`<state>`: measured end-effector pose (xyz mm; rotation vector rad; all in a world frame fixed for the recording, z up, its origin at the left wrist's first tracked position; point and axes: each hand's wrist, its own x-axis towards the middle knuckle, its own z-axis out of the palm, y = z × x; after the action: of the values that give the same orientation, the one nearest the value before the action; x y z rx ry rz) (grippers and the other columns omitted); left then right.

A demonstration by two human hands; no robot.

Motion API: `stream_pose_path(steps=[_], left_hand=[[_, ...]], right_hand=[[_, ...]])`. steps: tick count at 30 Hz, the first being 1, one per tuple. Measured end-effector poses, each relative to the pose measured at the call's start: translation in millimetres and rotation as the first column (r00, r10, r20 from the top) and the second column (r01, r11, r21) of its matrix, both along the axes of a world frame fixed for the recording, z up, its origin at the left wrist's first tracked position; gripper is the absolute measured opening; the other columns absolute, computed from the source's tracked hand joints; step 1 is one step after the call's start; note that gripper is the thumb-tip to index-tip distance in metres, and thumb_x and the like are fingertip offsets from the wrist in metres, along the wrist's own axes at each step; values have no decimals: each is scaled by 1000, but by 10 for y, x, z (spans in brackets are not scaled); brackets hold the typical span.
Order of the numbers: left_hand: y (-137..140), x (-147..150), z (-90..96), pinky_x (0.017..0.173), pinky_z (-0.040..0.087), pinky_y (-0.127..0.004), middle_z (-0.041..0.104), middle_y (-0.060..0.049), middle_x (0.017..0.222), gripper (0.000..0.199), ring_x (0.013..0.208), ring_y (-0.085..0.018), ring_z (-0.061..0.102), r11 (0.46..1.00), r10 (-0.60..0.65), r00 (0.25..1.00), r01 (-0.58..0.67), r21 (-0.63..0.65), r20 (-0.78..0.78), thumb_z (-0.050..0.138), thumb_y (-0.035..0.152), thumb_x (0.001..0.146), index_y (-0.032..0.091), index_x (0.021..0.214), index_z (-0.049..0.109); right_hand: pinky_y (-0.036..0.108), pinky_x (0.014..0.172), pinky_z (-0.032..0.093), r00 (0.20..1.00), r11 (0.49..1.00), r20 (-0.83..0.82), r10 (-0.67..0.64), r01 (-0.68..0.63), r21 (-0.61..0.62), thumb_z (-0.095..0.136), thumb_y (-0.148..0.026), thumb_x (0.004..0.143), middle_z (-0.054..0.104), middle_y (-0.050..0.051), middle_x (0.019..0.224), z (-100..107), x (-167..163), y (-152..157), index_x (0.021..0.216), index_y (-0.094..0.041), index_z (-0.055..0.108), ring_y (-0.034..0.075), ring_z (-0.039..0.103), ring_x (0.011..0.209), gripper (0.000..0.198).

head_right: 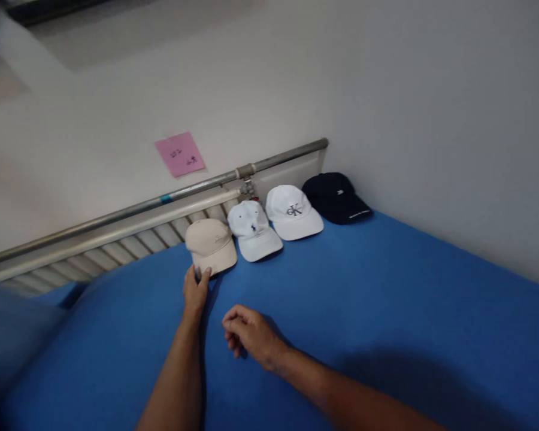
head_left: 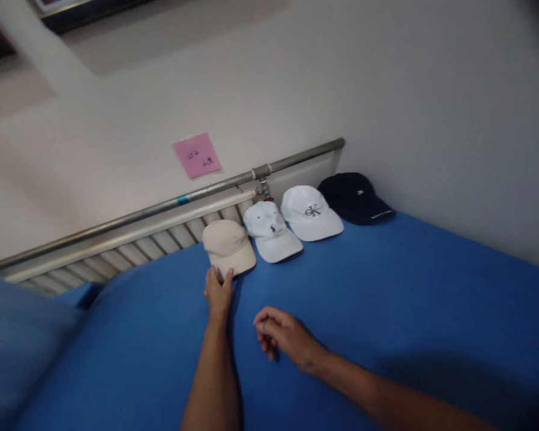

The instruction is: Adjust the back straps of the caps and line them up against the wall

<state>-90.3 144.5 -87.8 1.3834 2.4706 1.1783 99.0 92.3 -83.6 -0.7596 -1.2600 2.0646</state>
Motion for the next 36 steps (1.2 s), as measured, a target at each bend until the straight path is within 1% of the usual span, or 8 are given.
stream_pose_path(steps=[7, 13, 19, 23, 25, 27, 31, 36], left_hand=[[-620, 177, -40, 107, 31, -39, 50, -18, 134, 49, 127, -24, 43, 1000, -13, 1000, 13, 28, 13, 50, 31, 87, 11, 132, 44], [-1454, 169, -44, 106, 33, -44, 51, -15, 134, 47, 127, -26, 44, 999, -10, 998, 7, -47, -56, 55, 24, 81, 16, 127, 51], [-2517, -66, 172, 109, 19, -54, 37, -23, 141, 56, 135, -37, 27, 964, 244, 951, -259, -56, -192, 53, 19, 77, 9, 131, 45], [-3245, -254, 219, 105, 23, -56, 41, -23, 139, 58, 132, -40, 29, 767, 505, 719, -627, -133, -478, 52, 14, 73, 10, 130, 46], [-3515, -340, 186, 102, 27, -57, 44, -23, 138, 55, 129, -40, 33, 672, 554, 626, -725, -150, -549, 50, 11, 72, 9, 127, 49], [-3678, -417, 164, 98, 33, -56, 46, -22, 136, 50, 125, -40, 40, 640, 571, 607, -751, -162, -553, 47, 11, 75, 12, 124, 53], [-3688, -490, 348, 97, 33, -60, 53, -19, 131, 40, 120, -40, 46, 689, 623, 667, -715, -115, -408, 45, 17, 81, 19, 118, 60], [-3351, -230, 1030, 103, 36, -43, 64, -10, 119, 36, 118, -30, 52, 835, 524, 837, -541, 100, 158, 49, 34, 84, 20, 113, 63]], right_hand=[[23, 41, 35, 999, 997, 40, -4, 1, 77, 64, -38, 68, 54, -3, 60, 23, -28, -31, 79, -19, 56, 10, 49, 46, 23], [27, 44, 39, 995, 991, 103, 8, -21, 131, 68, -40, 65, 56, 0, 60, 70, 84, -102, 78, -19, 58, 12, 51, 48, 27], [28, 44, 40, 989, 988, 145, -22, -1, 157, 67, -39, 65, 56, 0, 61, 106, 207, -163, 79, -19, 58, 12, 51, 46, 26], [28, 43, 41, 988, 983, 153, -25, -4, 186, 65, -38, 65, 56, 0, 61, 108, 219, -177, 79, -19, 58, 12, 52, 47, 25], [28, 43, 41, 987, 981, 158, -26, -5, 196, 65, -37, 65, 56, 0, 61, 101, 219, -178, 78, -18, 58, 12, 52, 46, 24], [28, 43, 41, 988, 979, 155, -22, -10, 201, 65, -37, 66, 56, 0, 61, 92, 223, -179, 78, -18, 58, 12, 51, 45, 24], [27, 43, 41, 992, 979, 127, -23, -3, 204, 64, -35, 67, 56, -1, 60, 73, 253, -187, 78, -18, 58, 11, 51, 46, 21], [24, 42, 40, 992, 980, 123, -12, -13, 201, 62, -35, 67, 55, -2, 59, 53, 303, -199, 77, -18, 56, 11, 52, 47, 20]])
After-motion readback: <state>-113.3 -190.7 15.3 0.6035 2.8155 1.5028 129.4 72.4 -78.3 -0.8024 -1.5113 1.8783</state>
